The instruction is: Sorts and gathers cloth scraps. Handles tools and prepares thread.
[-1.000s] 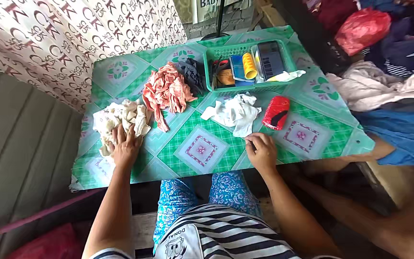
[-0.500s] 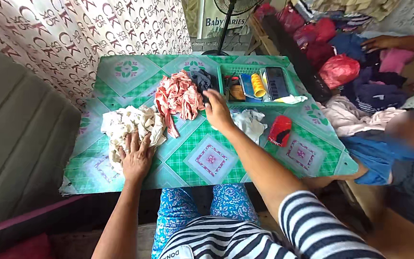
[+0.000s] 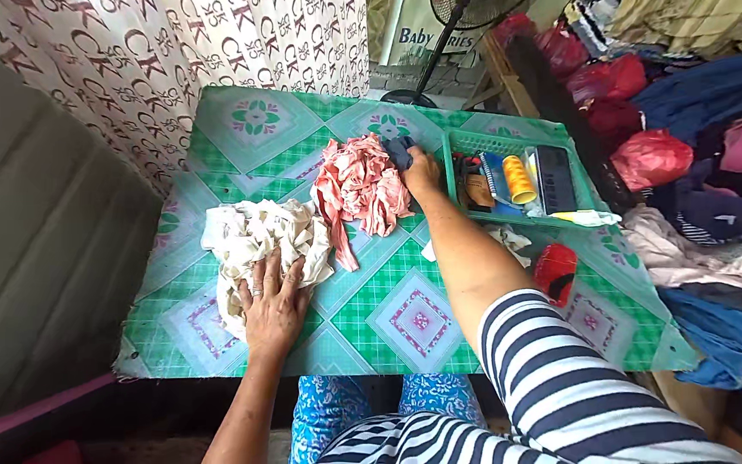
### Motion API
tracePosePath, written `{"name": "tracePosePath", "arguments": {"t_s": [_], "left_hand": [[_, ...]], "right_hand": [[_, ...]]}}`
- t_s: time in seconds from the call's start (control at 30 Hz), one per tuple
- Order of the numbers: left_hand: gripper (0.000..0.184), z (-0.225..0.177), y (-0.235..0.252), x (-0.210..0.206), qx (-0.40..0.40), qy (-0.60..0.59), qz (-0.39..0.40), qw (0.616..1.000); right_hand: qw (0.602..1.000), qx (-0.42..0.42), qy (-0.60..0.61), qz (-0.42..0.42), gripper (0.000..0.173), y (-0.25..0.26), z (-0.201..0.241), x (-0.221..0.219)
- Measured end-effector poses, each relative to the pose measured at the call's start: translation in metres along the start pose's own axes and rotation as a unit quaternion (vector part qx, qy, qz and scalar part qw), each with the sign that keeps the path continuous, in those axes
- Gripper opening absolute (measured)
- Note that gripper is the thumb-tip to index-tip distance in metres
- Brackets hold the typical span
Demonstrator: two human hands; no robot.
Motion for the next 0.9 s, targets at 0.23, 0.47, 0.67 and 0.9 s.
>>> {"name": "tracePosePath", "arguments": {"t_s": [0.23,0.47,0.67,0.9], "left_hand": [[0.047,0.0,-0.001,0.0,0.004,-0.017,0.007,1.0],[0.045,0.001,-0.003,0.001,0.003,-0.038,0.015,0.999],[0.047,0.0,-0.004,0.006,-0.001,-0.046,0.036,0.998],[0.043,-0.002,-0.005,0.012,-0.033,-0.053,-0.022,0.998]], "right_hand": [[0.967,0.125,0.186,-0.125,0.05,-0.007,0.024,0.082],[0.855,0.23,0.464,-0.042,0.048,-0.116,0.001,0.123],[0.874,0.268,0.396,0.091,0.037,-0.188,-0.031,0.06],[0.87,0.149,0.447,0.145,0.039,-0.206,-0.052,0.076]]}}
Point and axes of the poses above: each hand's wrist, its own y-axis towards the middle knuckle, its own x-axis out of the back of the hand, z = x × y, the point moved 4 cm from there along y, towards the middle knuckle, and after that the axes turned 5 degrees about -y, right-handed, at the moved point
